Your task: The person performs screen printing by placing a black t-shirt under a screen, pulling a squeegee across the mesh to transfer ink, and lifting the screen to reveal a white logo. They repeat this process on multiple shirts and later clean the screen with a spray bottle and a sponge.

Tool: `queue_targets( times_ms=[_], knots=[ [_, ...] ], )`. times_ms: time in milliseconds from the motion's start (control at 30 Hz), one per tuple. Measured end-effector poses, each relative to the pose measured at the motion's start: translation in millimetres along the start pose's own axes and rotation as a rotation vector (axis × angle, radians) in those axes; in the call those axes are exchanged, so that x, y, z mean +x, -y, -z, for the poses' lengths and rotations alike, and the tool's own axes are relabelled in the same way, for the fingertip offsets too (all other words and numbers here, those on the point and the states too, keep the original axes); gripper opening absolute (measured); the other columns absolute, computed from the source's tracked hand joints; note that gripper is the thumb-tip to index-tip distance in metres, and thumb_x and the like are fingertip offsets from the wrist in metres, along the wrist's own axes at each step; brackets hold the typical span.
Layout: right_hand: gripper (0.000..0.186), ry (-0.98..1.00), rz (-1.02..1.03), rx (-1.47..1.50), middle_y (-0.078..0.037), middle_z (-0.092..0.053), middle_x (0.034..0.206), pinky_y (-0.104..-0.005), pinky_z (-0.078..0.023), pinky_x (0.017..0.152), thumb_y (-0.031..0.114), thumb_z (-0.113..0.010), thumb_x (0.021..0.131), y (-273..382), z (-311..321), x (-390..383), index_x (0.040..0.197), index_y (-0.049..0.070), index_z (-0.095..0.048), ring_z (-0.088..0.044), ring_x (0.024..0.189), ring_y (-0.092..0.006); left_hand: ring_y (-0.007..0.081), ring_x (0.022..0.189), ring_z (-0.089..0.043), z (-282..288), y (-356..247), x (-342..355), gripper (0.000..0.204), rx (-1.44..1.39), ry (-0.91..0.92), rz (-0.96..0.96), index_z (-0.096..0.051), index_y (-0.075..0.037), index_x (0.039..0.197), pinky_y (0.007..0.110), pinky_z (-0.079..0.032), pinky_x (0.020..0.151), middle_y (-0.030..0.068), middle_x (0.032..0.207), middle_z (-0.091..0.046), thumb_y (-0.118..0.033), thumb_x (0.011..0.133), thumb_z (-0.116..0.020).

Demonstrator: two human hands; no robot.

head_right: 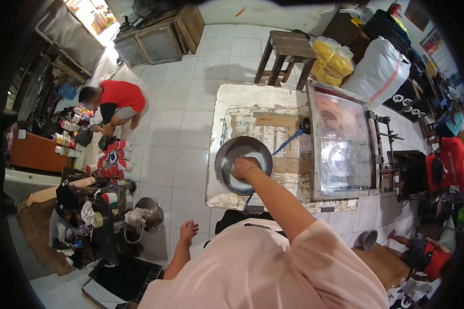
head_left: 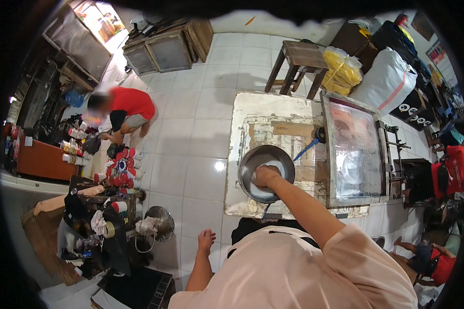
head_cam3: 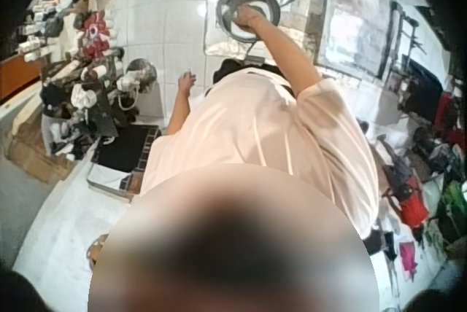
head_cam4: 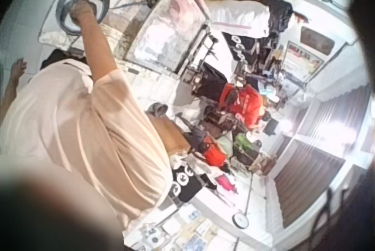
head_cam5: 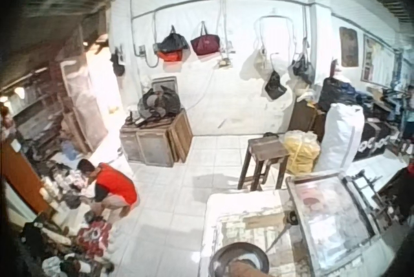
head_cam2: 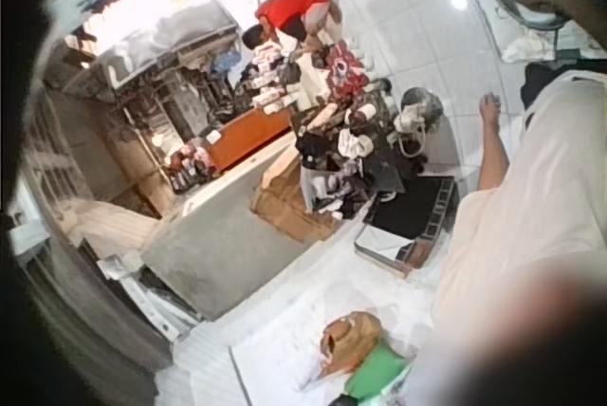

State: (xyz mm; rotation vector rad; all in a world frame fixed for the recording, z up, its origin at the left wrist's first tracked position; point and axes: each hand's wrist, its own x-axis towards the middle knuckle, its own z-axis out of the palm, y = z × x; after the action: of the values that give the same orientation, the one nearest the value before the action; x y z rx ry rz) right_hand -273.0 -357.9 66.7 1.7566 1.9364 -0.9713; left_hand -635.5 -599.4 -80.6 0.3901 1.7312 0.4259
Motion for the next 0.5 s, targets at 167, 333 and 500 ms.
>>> queue_targets(
  times_ms=[167, 333, 500],
  knots=[
    [0.071, 0.065, 0.019, 0.003, -0.028, -0.064, 0.128, -0.0453, -0.054, 0.098, 0.019, -0.07, 0.079, -15.0, -18.1, 1.5, 0.143, 0.0, -0.047, -0.065, 0.118, -0.0392, 0.0192, 0.085, -0.066, 5.7, 36.1, -11.0, 0.037, -0.001, 0.015, 0.055, -0.061, -0.009, 0.121, 0.035, -0.051, 0.072, 0.0091, 0.107, -0.072, -0.04, 0.103, -0.057],
    [0.051, -0.013, 0.121, 0.024, -0.023, -0.063, 0.134, -0.0454, -0.054, 0.099, 0.004, -0.061, 0.087, -21.5, -23.8, 15.7, 0.137, 0.003, -0.053, -0.062, 0.123, -0.0386, 0.0196, 0.084, -0.066, 4.8, 53.2, -15.7, 0.037, 0.028, 0.016, 0.115, -0.061, -0.009, 0.12, 0.036, -0.051, 0.072, 0.0099, 0.107, -0.072, -0.041, 0.102, -0.058],
    [0.04, -0.033, 0.106, -0.054, -0.022, -0.068, 0.126, -0.0455, -0.054, 0.097, 0.01, -0.059, 0.09, -11.9, -9.1, 11.2, 0.129, 0.002, -0.06, -0.066, 0.117, -0.0369, 0.0191, 0.085, -0.066, -0.1, 44.1, -10.7, 0.037, -0.011, 0.042, 0.032, -0.061, -0.008, 0.119, 0.036, -0.051, 0.072, 0.01, 0.106, -0.072, -0.041, 0.102, -0.058]
  ],
)
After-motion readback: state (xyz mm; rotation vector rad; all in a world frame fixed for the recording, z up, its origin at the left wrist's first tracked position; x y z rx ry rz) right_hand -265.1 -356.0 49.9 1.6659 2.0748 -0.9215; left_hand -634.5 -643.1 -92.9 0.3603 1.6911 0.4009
